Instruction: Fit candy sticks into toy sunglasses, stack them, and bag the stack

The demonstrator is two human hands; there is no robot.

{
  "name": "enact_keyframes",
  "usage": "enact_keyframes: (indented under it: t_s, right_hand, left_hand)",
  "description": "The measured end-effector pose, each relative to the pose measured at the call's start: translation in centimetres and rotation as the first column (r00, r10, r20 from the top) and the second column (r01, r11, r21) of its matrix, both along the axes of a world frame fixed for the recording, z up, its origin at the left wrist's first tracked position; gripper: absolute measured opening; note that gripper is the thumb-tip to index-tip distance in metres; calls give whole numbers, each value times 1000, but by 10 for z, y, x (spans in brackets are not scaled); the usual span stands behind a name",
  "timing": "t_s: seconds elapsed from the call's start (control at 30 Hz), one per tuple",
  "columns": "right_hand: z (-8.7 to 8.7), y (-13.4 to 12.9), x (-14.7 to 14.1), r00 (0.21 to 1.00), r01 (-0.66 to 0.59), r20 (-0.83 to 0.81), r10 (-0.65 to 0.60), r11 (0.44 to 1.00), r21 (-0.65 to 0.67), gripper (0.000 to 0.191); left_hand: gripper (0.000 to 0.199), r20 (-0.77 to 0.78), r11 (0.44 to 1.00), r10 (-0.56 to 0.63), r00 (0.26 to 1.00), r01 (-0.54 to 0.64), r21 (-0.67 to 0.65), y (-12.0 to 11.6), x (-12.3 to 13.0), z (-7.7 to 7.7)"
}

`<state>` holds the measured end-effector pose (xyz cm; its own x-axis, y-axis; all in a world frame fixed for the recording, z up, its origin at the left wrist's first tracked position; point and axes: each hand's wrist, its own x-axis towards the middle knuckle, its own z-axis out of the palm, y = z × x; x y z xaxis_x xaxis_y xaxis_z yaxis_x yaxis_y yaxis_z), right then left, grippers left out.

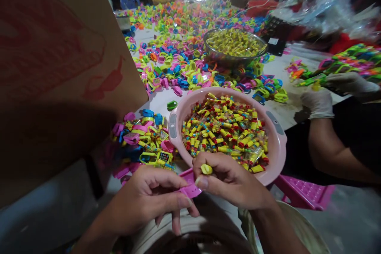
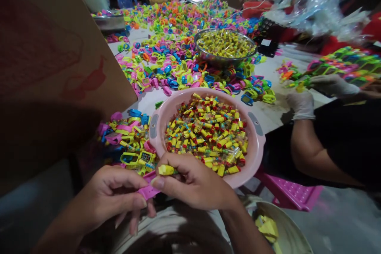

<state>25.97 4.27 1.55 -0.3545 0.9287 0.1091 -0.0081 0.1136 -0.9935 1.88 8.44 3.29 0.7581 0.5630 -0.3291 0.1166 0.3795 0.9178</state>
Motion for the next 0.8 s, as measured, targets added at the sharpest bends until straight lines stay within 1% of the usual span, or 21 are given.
enact_keyframes:
  t_s: [0.1,0.27,0.33,0.47,0.53,0.6,0.7,0.8]
  right_hand:
    - [2,-3,2,999,-35,31,35,999,-3,46]
    - [1,-6,5,990,-102,107,96,994,47,32]
    - [-1,-5,5,991,-107,88,103,993,50,31]
    - [-4,-1,4,995,-100,32,99,995,32,35]
    - [-3,1,4,994,-103,37,102,994,33,36]
    - [-3,1,4,994,-100,54,98,994,45,37]
    - [-5,1,4,994,-87,74,83,995,58,34]
    - [-10,1,5,994,-94,61,89,993,73,27]
  left_hand:
    - [17,40,997,13,999,-11,-73,-4,3,1]
    - [19,17,991,17,1000,-14,-135,-10,4,-2]
    - [19,5,992,19,1000,-18,-127,-11,3,-3]
    - [15,7,994,36,999,-35,-106,-10,3,-2]
    - [14,23,993,36,999,-33,-117,-9,3,-1]
    - [14,20,995,34,999,-31,-99,-8,4,-1]
    - [19,-6,998,34,999,-34,-46,-7,3,-3]
    - [21,-28,1000,10,1000,-10,-28,-7,1,-5]
